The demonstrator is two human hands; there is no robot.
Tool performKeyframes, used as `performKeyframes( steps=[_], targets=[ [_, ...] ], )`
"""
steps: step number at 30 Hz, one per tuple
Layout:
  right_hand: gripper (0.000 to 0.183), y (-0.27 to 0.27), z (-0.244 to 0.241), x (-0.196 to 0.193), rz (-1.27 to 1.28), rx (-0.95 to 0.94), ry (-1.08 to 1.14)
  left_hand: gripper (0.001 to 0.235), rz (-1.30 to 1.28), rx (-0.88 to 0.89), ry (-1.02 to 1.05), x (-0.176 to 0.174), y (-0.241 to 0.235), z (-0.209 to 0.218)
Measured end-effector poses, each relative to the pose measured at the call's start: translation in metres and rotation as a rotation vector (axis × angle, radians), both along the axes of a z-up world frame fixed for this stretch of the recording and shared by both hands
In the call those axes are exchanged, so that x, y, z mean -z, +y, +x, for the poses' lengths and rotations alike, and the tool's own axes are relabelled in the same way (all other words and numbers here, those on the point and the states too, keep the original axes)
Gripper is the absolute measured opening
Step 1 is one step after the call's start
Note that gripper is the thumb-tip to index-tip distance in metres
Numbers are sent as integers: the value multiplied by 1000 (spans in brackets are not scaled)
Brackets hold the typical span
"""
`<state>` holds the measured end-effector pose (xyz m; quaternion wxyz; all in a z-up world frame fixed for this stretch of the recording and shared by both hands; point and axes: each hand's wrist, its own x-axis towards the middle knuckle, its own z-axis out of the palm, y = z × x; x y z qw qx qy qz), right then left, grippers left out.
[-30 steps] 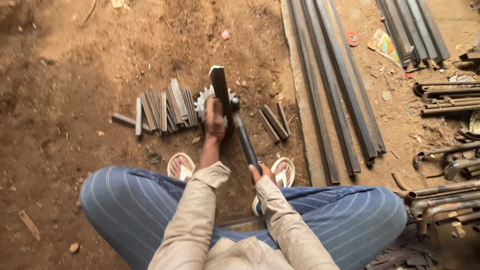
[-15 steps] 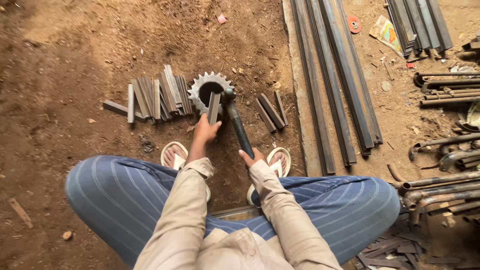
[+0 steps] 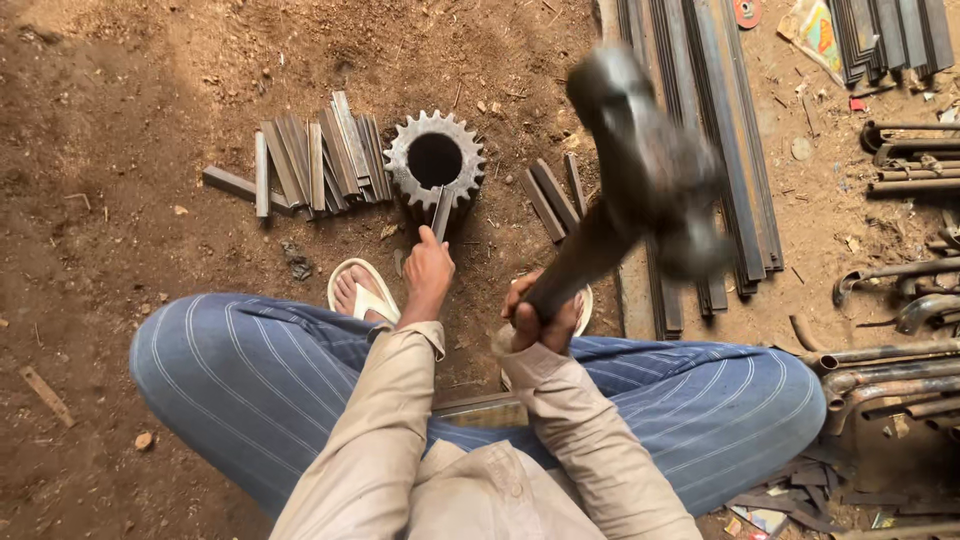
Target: The person sits on the ground and repeatedly hammers a metal bar into the center of a gear-like metal object. They adjust the bar's position between strikes and continue the process throughout the clip.
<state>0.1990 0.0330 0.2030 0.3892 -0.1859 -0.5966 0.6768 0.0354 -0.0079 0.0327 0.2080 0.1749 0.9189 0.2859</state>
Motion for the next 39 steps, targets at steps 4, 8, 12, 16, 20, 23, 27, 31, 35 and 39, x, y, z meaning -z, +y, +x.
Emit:
performKeyframes(
  steps=[4,8,12,16,20,23,27,31,35,39],
  targets=[
    [43,-18,11,43,214,163,-731,32,33,-1,-6,0,-7,8],
    [34,-10,16,67,191,10,-977,33,74,0,-12,7,-10,9],
    [38,-6,19,44,-86,-8,-765,33,55,11,24,15,-8,1],
    [40,-4,18,11,46,57,-527,33,28,-16,-37,10,-1,4],
    [42,-11,7,11,29,41,-539,31,-5,-16,-114,-8,-4,1],
    [40,-12,6,28,-37,18,-845,32,-11,-11,-146,-13,-4,1],
    [36,-4,7,37,-131,-47,-946,41,-20,-30,-138,-3,-1,2],
    [43,-6,12,10,-116,-42,-762,62,-102,-185,-166,21,5,-8],
    [55,-2,9,-24,41,-36,-497,63,-72,-250,-344,46,10,-21],
    [60,4,-10,-16,37,-96,-269,61,-74,-301,-425,53,7,-26]
  ],
)
